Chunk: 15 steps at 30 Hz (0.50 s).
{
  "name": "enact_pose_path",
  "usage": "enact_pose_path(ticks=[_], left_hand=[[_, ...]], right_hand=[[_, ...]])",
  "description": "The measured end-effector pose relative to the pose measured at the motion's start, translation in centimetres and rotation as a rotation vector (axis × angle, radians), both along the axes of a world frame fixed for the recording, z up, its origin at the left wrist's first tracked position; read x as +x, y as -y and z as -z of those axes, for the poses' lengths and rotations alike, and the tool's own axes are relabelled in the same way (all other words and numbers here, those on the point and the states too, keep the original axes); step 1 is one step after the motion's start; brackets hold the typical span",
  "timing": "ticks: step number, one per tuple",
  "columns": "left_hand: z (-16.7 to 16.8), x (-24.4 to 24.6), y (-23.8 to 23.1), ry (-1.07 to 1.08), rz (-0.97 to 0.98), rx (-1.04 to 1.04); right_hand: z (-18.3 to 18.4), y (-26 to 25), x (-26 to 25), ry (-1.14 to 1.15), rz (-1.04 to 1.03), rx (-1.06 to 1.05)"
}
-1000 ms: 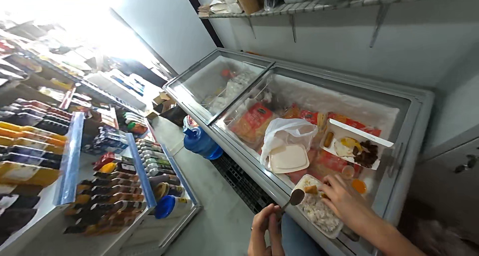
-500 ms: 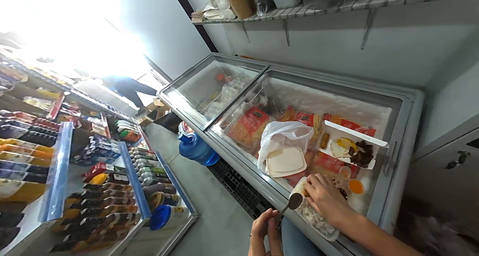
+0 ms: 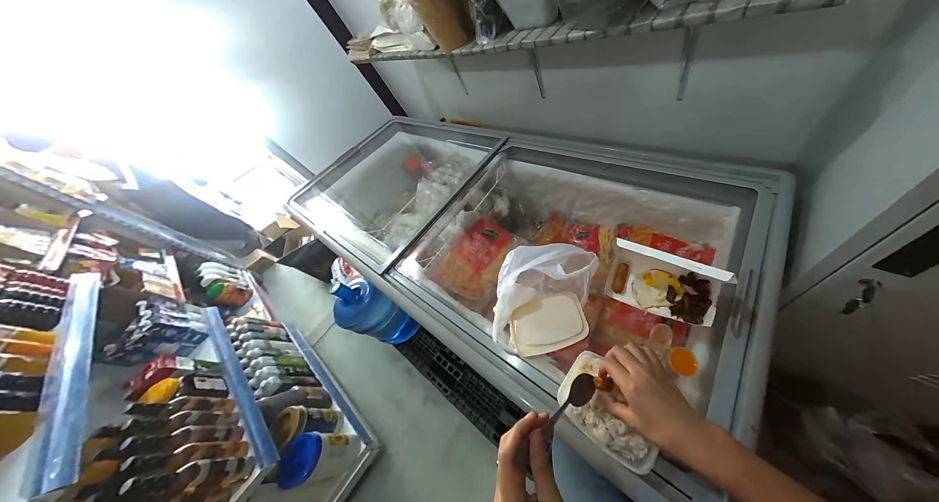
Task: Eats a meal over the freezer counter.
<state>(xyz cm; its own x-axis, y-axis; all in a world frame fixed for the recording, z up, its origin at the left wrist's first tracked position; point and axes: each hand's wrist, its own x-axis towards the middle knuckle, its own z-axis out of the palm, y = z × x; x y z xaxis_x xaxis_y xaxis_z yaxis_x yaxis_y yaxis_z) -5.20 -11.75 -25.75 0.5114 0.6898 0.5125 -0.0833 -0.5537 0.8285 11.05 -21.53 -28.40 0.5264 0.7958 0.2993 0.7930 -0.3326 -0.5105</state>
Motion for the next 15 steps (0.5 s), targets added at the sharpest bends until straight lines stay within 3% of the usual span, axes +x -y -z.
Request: enact_pose_path(ticks=[6,10,15], left_hand=[[-0.1,0.3,0.2,0.013,0.041,0.031],[-0.3,0.1,-0.5,0.03,0.034,0.023],[-0.4,-0.5,-1.3,0.033,0.023,-0.008]], right_hand=[[-0.2,0.4,-0.3,0.041,0.036,-0.06],[-1.2,1.9,1.0,-0.201,0.071,-0.033],[-2.0,6.8,3.8,-0.443,0.303,0.036]])
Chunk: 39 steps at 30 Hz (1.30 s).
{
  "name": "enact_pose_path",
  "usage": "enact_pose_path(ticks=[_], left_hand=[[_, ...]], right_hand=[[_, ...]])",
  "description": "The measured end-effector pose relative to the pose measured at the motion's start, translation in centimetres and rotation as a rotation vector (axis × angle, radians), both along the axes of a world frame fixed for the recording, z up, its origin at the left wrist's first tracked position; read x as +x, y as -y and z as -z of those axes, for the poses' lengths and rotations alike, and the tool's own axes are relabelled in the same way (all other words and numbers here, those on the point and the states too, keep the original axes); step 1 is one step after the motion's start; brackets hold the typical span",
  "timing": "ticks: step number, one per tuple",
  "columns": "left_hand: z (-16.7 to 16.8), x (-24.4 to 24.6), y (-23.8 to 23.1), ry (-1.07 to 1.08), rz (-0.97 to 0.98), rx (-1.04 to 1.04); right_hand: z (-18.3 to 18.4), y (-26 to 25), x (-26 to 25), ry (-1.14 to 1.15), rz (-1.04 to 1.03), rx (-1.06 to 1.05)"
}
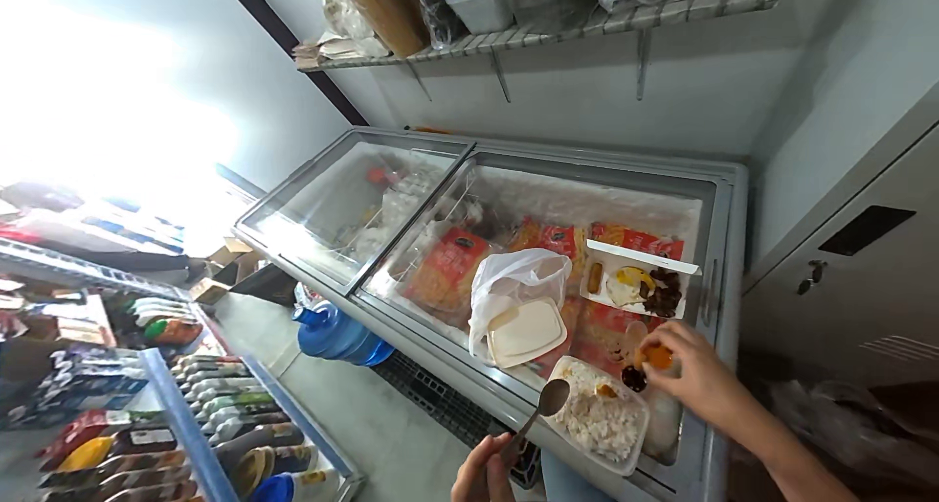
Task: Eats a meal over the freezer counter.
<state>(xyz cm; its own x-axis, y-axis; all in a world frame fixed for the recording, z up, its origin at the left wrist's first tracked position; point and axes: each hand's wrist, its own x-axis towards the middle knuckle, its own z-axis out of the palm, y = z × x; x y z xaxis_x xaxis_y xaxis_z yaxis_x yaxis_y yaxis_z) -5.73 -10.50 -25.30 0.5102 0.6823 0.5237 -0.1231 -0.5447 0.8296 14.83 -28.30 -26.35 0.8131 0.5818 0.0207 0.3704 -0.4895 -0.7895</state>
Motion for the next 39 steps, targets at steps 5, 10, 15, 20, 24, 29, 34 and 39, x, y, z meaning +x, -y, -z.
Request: enact_pose_path(ticks=[5,10,15,20,24,29,34,39], left_hand=[[0.4,0.3,0.4,-0.03,0.02,-0.013],[0.1,0.6,0.8,-0.019,0.033,-0.025],[0.3,0.5,0.7,-0.021,0.035,-0.028],[0.5,0.4,0.8,-0.016,0.026,-0.029],[0.5,0.4,0.7,-0.003,0.025,-0.025],[0.5,0.2,0.6,0.002,0.014,-0.036],[0.5,0.1,0.4,-0.004,0.011,-0.046],[0.3,-0.1,0.3,0.005,-0.009,-0.085]], right_hand=[[1.5,2.0,1.4,-0.034,0.105,-0.185],[2.2,1.4,1.3,-0.065,0.102,-0.29],[2.2,0.8,1.3,-0.049,0.078,-0.367],[2.2,0.6,1.5,-0.047,0.061,-0.416],[1.9,0.9,1.8,-0.061,0.085,-0.398],[2.6,1.9,2.4,-0.169,0.136,-0.285],[3.0,2.9,3.2,-0.312,0.182,-0.114],[1.4,3.0,2.7,-0.482,0.176,0.139]])
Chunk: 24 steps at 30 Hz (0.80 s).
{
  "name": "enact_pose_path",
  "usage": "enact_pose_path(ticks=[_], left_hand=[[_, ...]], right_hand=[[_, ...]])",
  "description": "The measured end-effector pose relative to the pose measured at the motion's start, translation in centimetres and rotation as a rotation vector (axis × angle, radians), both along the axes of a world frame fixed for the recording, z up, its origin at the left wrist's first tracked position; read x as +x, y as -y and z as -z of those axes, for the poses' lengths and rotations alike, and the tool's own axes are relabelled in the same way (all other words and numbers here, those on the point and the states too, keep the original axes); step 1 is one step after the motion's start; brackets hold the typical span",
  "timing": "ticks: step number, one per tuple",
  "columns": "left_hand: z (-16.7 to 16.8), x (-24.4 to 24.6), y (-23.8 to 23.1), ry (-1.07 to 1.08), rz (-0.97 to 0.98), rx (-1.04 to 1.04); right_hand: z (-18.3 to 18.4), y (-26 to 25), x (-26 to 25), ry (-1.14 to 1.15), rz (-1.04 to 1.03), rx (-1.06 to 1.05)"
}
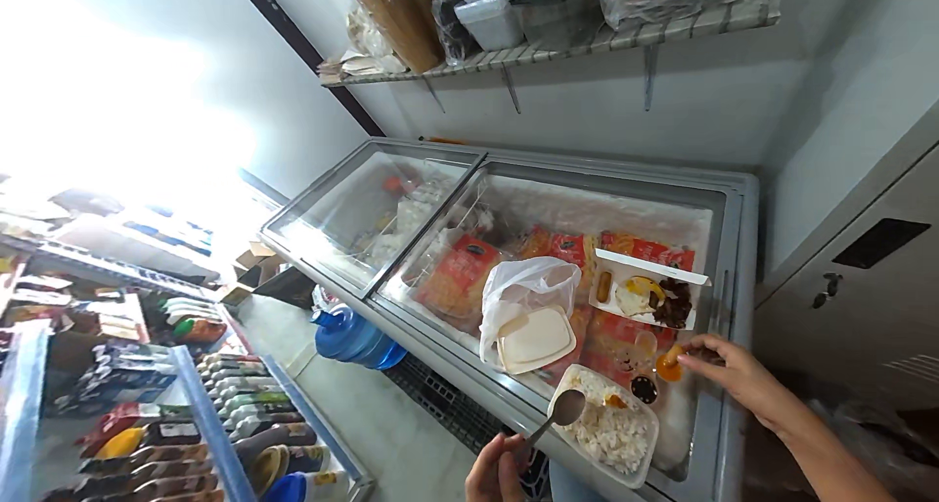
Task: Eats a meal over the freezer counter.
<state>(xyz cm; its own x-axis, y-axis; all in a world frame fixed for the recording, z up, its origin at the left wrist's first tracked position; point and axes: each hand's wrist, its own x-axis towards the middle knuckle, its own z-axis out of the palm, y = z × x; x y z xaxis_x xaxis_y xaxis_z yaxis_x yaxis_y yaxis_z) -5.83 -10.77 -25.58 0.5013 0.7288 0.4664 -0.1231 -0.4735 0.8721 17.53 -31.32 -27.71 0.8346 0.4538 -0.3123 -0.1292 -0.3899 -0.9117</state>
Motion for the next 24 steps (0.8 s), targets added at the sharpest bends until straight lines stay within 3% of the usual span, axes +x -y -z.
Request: enact_pose_path(ticks=[5,10,17,24], left_hand=[[0.2,-0.4,-0.2,0.006,-0.027,-0.035],[0.4,-0.7,0.5,0.022,-0.085,-0.086],[1.9,-0.6,1.3,-0.034,-0.124,-0.118],[2.0,-0.5,1.1,-0.029,-0.137,-0.082]], right_hand=[[-2.1,-2.3,-2.5,0.021,-0.234,0.131],[-2.2,-6.1,-5.2,0.203,-0.473,0.067],[-0.8,-8.4,-7.3,0.524,-0.515,-0.104],[-0.9,-8.9,-7.3,0.683,-0.55,-0.205]])
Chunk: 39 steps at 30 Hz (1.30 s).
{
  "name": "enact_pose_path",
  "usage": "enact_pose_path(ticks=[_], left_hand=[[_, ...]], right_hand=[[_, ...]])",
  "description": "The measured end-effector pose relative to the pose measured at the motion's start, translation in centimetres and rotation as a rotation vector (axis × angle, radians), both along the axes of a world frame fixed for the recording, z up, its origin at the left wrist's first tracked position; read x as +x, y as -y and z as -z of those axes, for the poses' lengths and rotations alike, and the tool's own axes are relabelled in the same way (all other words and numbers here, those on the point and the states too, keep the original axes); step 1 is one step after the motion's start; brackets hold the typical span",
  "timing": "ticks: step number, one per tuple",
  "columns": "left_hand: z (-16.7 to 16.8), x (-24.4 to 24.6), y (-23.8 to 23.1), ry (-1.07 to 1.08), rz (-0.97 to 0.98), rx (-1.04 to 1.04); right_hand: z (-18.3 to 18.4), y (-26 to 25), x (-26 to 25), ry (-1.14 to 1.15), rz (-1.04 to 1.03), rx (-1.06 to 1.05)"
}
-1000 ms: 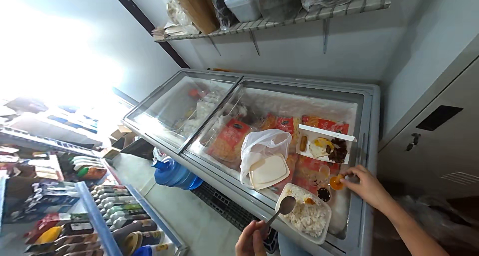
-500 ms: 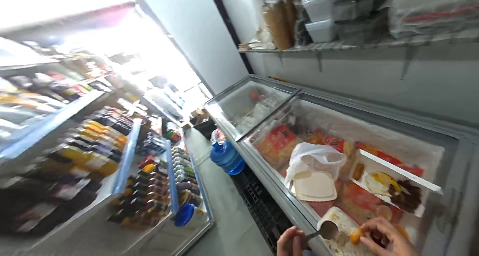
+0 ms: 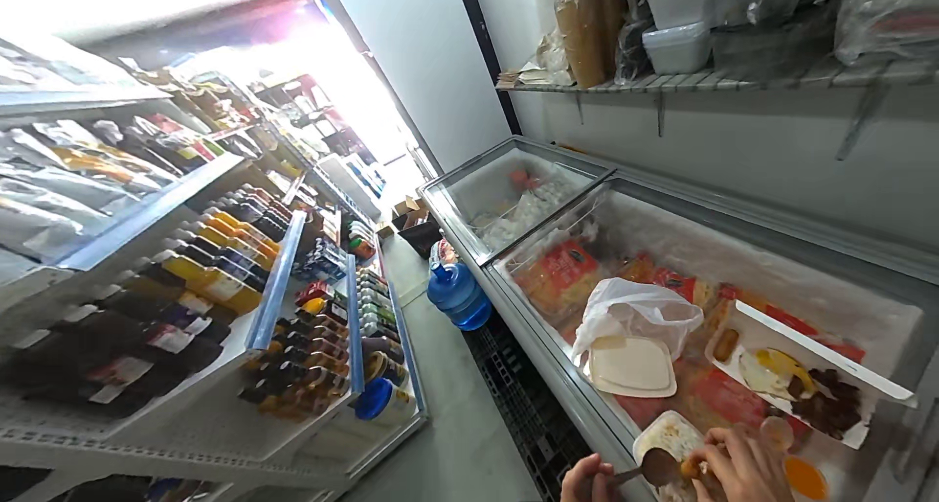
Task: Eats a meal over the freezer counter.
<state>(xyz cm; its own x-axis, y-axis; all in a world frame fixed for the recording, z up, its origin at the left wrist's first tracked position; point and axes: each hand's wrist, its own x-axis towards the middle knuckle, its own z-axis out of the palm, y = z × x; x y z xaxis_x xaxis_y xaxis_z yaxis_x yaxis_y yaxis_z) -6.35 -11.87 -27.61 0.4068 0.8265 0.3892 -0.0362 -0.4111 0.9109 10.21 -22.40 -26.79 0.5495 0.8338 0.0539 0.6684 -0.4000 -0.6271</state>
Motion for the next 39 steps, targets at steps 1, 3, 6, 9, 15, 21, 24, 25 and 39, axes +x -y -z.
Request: enact_pose_path(ticks=[1,3,6,9,15,21,24,25,39], left_hand=[[0.0,0.1,0.0,-0.005,0.008,0.005],[-0.1,0.2,0.0,-0.019,0.03,0.013],[-0.2,0.5,0.0,-0.022,0.059,0.036],[-0.5,0.8,0.0,-0.029,0.085,0.07],[-1.0,1.2,-0.2,-0.034,0.121,0.102],[-0.8,0.7,-0.4,-0.026,0.086,0.108],[-0.9,0.2,-0.2,-0.065,0.054,0.133],[-1.0,0.1,-0.3,-0.07,0.039,0.139],[-1.0,0.2,0.0,-0.111,0.115,0.175]], right_hand=[[-0.1,0.0,0.0,0.01,0.0,-0.008],[0.0,-0.1,-0.1,0.008,0.003,-0.012],[0.3,-0.1,-0.1,0.016,0.018,0.0],[0.3,-0.1,-0.2,0.012,0.035,0.013],[0.0,-0.3,-0.2,-0.039,0.045,-0.018],[-0.5,1.0,0.3,-0.019,0.079,0.042],[0.1,2.5,0.7,0.12,0.176,0.122],[0.4,3.0,0.7,0.162,0.2,0.139],[3.1,2.7,-2.4,0.374,0.148,0.027]])
